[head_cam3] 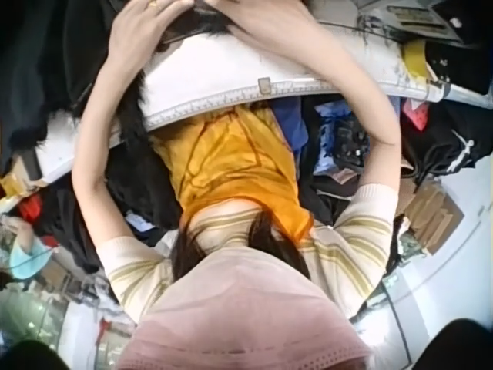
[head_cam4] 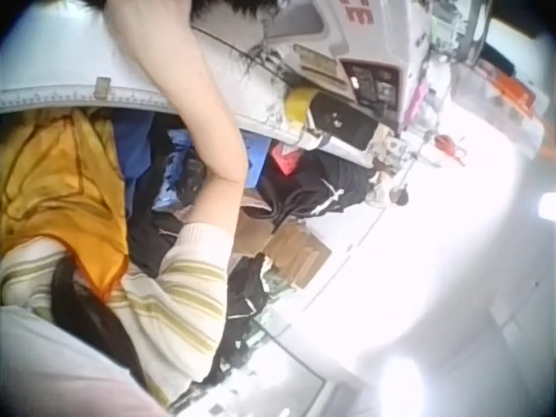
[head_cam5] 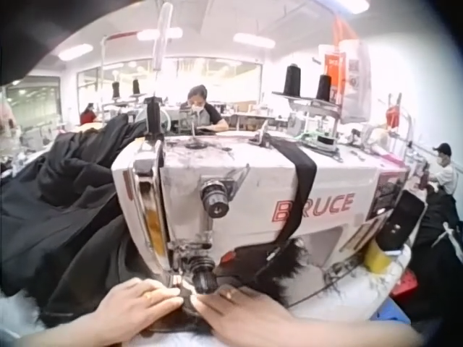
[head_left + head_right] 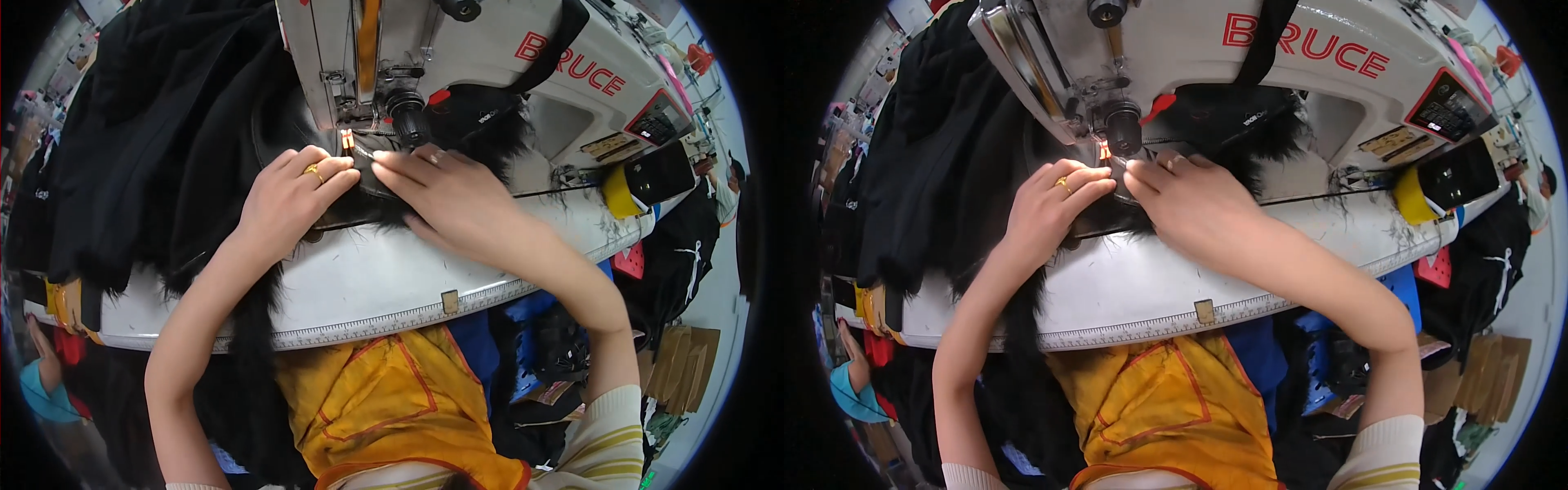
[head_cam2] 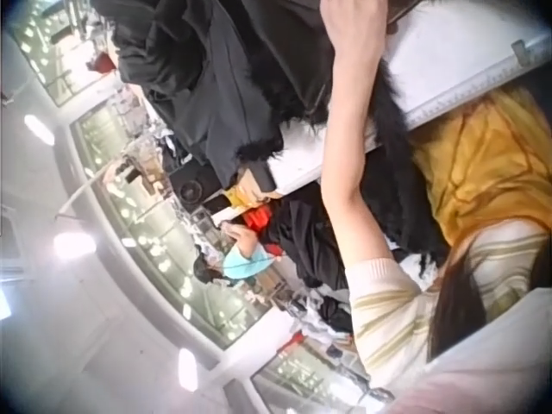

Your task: Sewing black fur onto a black garment using a sewing machine.

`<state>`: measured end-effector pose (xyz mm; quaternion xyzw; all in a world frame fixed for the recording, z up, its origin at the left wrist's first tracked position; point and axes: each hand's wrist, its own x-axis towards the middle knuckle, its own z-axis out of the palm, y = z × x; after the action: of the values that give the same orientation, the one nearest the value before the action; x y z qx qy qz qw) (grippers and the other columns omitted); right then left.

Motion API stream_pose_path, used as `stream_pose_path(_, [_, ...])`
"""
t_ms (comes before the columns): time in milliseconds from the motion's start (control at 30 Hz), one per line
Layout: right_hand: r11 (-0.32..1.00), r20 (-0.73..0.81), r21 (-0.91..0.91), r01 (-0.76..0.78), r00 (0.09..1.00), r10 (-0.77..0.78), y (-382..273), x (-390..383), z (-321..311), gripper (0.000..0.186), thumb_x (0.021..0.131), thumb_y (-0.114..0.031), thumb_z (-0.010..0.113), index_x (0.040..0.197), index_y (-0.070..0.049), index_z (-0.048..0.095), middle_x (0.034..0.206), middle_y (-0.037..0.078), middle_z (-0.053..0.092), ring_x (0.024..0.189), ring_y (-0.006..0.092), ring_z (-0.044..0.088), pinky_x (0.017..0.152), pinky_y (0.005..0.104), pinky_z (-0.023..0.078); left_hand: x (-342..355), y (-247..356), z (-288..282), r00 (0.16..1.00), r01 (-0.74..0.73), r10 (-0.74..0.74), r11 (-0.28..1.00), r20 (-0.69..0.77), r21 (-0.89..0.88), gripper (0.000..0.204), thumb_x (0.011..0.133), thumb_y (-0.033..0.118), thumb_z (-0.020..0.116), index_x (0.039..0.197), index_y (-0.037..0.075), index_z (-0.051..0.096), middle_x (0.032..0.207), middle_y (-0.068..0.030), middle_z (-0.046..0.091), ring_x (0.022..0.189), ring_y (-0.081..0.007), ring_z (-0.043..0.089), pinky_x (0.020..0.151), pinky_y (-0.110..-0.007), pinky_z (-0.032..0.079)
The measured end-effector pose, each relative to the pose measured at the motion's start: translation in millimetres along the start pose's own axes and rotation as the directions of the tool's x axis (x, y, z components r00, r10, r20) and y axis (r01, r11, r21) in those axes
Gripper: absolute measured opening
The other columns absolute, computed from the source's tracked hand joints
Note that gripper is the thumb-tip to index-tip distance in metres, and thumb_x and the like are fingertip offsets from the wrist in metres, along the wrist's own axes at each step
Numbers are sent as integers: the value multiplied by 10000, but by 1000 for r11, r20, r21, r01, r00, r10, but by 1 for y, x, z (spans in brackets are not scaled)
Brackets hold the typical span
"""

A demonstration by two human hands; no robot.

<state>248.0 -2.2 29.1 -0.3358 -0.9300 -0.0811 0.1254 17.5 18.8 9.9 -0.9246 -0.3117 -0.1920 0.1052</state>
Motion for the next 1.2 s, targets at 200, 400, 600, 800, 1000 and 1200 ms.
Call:
stream_pose_path(200, [996,45,1,-93,995,93,5,-5,24,488,763,-49,516,1245,-124,517,1266,4,522,745,177,654,577,267,522,-15,-13,-7,996,64,-73,986,-51,-151,266,664,18,615,927,56,615,946,-28,616,866,-204,593,704,-296,502])
stream_pose_path(400, [985,12,-157,-74,997,77,29,0,26,447,758,-121,550,1203,-158,553,1178,-27,571,720,139,641,563,258,522,-3,-27,0,992,-71,70,997,-101,-11,232,693,85,597,922,57,622,963,-5,618,861,-162,577,676,-261,488])
stream_pose_path(600, [991,-166,-65,-120,980,108,50,-12,26,427,738,-106,566,1158,-179,597,1156,-48,609,700,126,624,595,247,517,11,-26,13,976,-103,116,992,-184,77,179,702,76,627,879,64,648,705,-1,576,838,-149,566,647,-248,473])
stream_pose_path(800, [986,-177,-93,-140,977,122,47,-9,27,397,736,-107,561,1122,-182,619,1136,-34,623,676,122,622,618,231,506,11,-23,9,990,-39,51,995,-132,95,199,684,78,635,882,65,653,702,-7,575,819,-157,555,658,-248,473])
stream_pose_path(1000, [984,-168,-126,-128,980,106,45,-7,33,409,736,-110,560,1139,-169,602,1132,-32,616,666,118,614,606,231,500,8,-19,9,995,-14,24,995,-100,99,215,685,79,626,897,63,661,714,-11,583,837,-150,547,690,-246,468])
stream_pose_path(1200, [965,-158,-233,-118,984,82,45,-7,37,389,748,-117,570,1134,-149,602,1143,-42,605,692,112,622,589,231,504,-10,16,-11,981,157,-178,961,79,227,379,777,69,522,1152,41,567,1127,-83,613,1112,-224,552,906,-335,456])
